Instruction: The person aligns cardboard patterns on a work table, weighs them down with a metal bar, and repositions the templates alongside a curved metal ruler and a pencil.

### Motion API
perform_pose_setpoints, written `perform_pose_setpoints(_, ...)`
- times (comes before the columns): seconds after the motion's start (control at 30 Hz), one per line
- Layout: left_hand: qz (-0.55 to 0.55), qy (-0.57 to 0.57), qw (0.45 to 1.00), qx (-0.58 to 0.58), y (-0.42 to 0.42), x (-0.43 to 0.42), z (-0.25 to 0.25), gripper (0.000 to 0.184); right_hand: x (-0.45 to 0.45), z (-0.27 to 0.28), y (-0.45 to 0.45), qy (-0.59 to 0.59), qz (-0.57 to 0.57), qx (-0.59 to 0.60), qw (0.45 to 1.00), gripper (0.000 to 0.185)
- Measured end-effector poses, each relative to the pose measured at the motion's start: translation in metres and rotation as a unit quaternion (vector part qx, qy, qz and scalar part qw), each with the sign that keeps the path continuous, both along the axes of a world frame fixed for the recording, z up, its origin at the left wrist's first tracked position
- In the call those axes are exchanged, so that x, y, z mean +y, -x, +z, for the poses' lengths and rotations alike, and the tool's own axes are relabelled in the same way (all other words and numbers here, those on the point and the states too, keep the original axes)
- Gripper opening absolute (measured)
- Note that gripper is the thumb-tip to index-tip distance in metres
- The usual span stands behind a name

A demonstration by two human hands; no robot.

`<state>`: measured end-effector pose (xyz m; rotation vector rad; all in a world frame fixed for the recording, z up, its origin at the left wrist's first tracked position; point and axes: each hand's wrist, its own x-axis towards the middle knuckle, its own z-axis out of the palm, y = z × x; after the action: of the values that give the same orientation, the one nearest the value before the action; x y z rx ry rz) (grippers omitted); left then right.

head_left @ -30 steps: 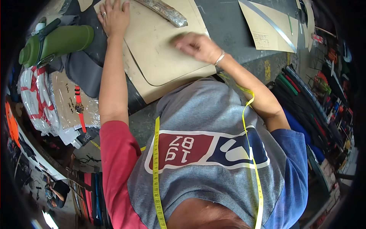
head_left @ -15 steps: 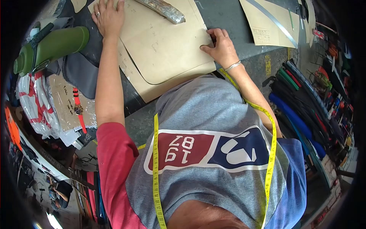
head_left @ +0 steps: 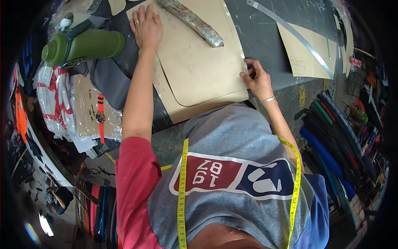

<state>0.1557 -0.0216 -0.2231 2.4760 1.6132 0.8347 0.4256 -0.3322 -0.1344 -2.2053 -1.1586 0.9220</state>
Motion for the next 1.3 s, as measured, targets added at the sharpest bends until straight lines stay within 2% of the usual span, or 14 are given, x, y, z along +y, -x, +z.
perform_pose_setpoints(0.07, 0.011, -0.012, 1.000, 0.014, -0.001, 0.001, 0.001, 0.050, 0.001, 0.002, 0.000, 0.001, 0.003, 0.005, 1.000, 0.050)
perform_pose_setpoints(0.27, 0.000, 0.072, 0.995, 0.069, 0.009, 0.000, 0.038, 0.045, 0.001, 0.002, -0.002, 0.010, 0.009, 0.012, 1.000, 0.048)
perform_pose_setpoints(0.43, 0.007, 0.037, 0.999, 0.024, 0.028, 0.020, 0.012, 0.050, 0.003, -0.001, -0.004, 0.016, 0.010, 0.026, 0.999, 0.049)
perform_pose_setpoints(0.67, 0.023, 0.044, 0.999, -0.014, 0.025, 0.014, 0.017, 0.055, 0.000, 0.001, -0.006, 0.015, 0.009, 0.045, 0.999, 0.049)
perform_pose_setpoints(0.87, 0.008, 0.081, 0.994, 0.078, 0.020, 0.011, 0.035, 0.052, 0.001, -0.004, -0.008, 0.013, 0.019, 0.047, 0.999, 0.048)
perform_pose_setpoints(0.97, -0.014, 0.093, 0.994, 0.056, 0.020, 0.018, 0.038, 0.047, 0.009, 0.010, -0.011, 0.037, 0.035, 0.005, 0.999, 0.045)
perform_pose_setpoints(1.0, -0.010, 0.062, 0.996, 0.057, 0.015, 0.017, 0.039, 0.046, 0.016, 0.017, -0.009, 0.051, 0.043, -0.013, 0.998, 0.044)
perform_pose_setpoints(1.07, 0.000, 0.001, 0.998, 0.061, 0.006, 0.014, 0.037, 0.043, 0.035, 0.022, -0.003, -0.061, 0.086, -0.120, 0.987, 0.042)
perform_pose_setpoints(1.1, 0.007, 0.005, 1.000, 0.021, 0.004, 0.019, 0.026, 0.043, 0.048, 0.026, 0.004, -0.117, 0.105, -0.171, 0.973, 0.041)
perform_pose_setpoints(1.13, 0.014, 0.013, 1.000, -0.018, 0.001, 0.022, 0.012, 0.042, 0.065, 0.031, 0.011, -0.106, 0.111, -0.132, 0.979, 0.042)
perform_pose_setpoints(1.17, 0.021, 0.019, 0.998, -0.058, 0.000, 0.025, 0.004, 0.041, 0.082, 0.025, 0.017, -0.165, 0.150, -0.148, 0.963, 0.044)
perform_pose_setpoints(1.2, 0.021, 0.043, 0.997, -0.062, 0.000, 0.026, 0.011, 0.045, 0.103, 0.023, 0.026, -0.170, 0.169, -0.158, 0.958, 0.048)
perform_pose_setpoints(1.27, 0.015, 0.018, 0.999, -0.036, 0.003, 0.037, 0.014, 0.049, 0.138, 0.015, 0.044, -0.214, 0.178, -0.159, 0.947, 0.054)
perform_pose_setpoints(1.3, 0.014, 0.006, 1.000, -0.021, 0.007, 0.042, 0.011, 0.051, 0.152, 0.006, 0.051, -0.195, 0.174, -0.162, 0.952, 0.054)
